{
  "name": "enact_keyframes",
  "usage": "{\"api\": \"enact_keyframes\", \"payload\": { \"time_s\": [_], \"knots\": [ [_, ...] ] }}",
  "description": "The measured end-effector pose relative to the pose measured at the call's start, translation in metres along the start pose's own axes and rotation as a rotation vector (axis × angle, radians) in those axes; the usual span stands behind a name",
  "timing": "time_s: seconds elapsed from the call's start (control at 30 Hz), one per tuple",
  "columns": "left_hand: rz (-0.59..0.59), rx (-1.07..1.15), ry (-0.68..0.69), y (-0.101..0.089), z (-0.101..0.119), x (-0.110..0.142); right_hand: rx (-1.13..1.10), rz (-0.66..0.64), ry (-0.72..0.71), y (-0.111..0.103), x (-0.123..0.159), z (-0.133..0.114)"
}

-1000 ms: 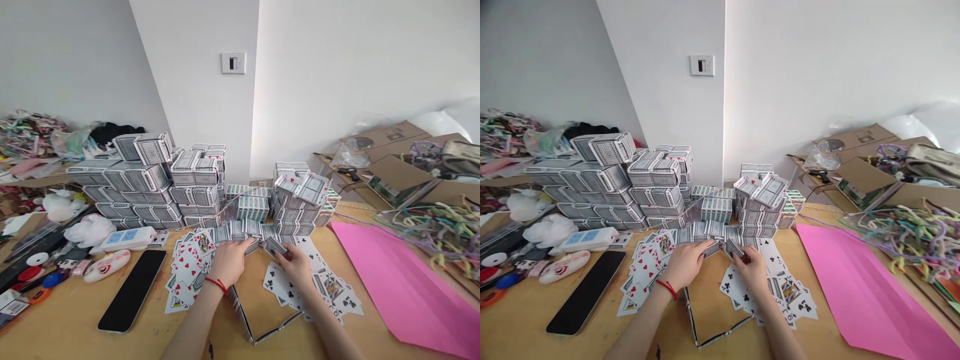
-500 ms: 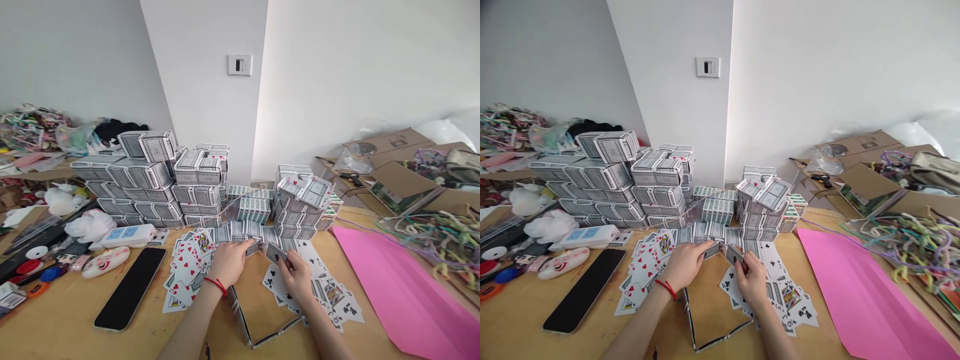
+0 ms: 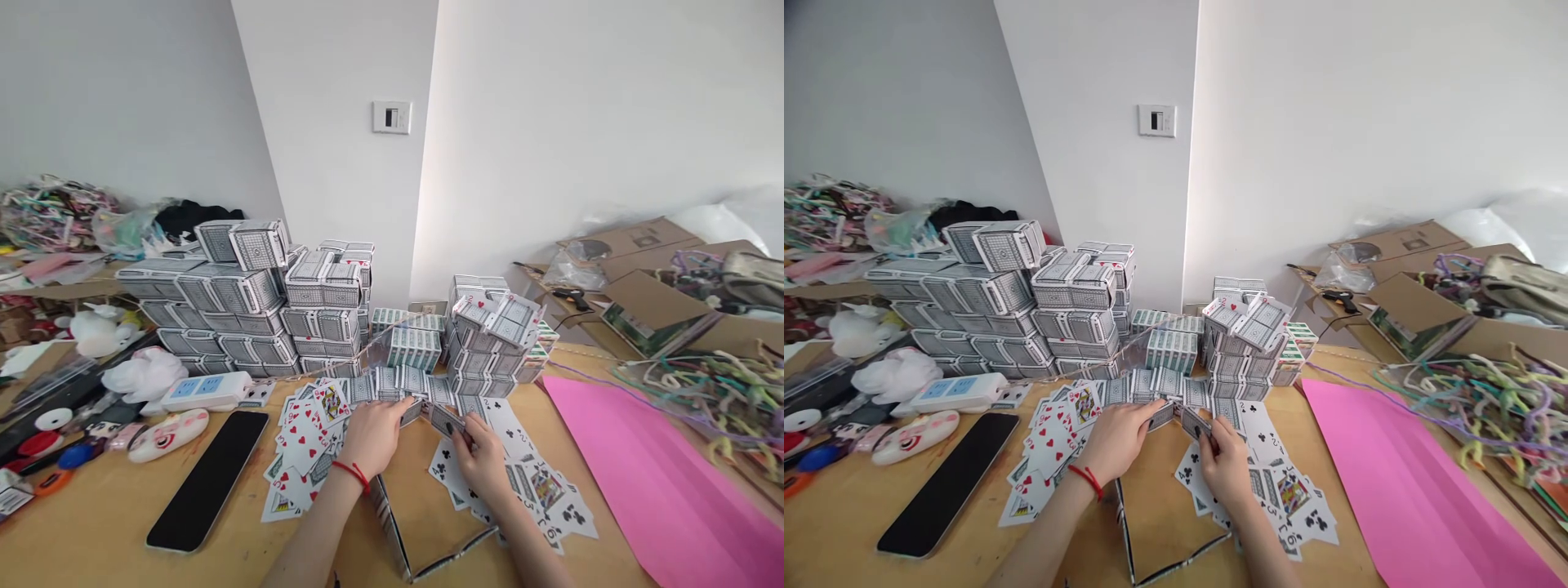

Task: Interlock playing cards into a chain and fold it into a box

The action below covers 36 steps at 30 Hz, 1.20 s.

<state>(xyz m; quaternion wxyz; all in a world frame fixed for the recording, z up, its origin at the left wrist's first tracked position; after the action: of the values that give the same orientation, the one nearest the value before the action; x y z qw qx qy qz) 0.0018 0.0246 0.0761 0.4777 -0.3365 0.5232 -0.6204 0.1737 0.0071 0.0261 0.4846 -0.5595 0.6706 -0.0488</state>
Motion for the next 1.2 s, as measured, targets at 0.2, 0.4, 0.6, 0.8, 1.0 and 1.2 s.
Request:
{"api": "enact_keyframes", "payload": {
  "time_s": [0.2, 0.4, 0.6, 0.8, 1.0, 1.2],
  "knots": [
    [0.015, -0.012, 0.013, 0.001, -0.001, 0.000, 0.038, -0.061, 0.010, 0.005, 0.001, 0.001],
    [-0.015, -0.001, 0.001, 0.003, -0.002, 0.000, 0.061, -0.072, 0.025, 0.006, 0.002, 0.000],
    [-0.012, 0.010, 0.016, 0.004, -0.001, 0.000, 0.071, -0.059, 0.038, 0.006, 0.002, -0.001],
    [-0.024, 0.011, 0.013, 0.004, -0.001, -0.001, 0.085, -0.100, 0.038, 0.009, 0.000, 0.000],
    [-0.022, 0.028, 0.002, 0.005, -0.002, -0.001, 0.118, -0.146, 0.027, 0.011, 0.000, -0.004],
    [-0.035, 0.061, -0.019, 0.007, -0.005, -0.002, 0.152, -0.185, 0.028, 0.013, 0.000, -0.006]
  ]
}}
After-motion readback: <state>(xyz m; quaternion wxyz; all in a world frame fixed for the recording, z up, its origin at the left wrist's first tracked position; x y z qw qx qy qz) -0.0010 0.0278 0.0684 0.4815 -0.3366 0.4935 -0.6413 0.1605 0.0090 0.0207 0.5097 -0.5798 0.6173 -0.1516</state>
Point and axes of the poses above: each hand's wrist, its own x-axis away from the middle knuckle, its own y-axis out of the palm, z = x × y, the point moved 6 cm from there along -x, towards the middle knuckle, and after that the axes turned 6 degrees about -y, right-handed, at the moved point
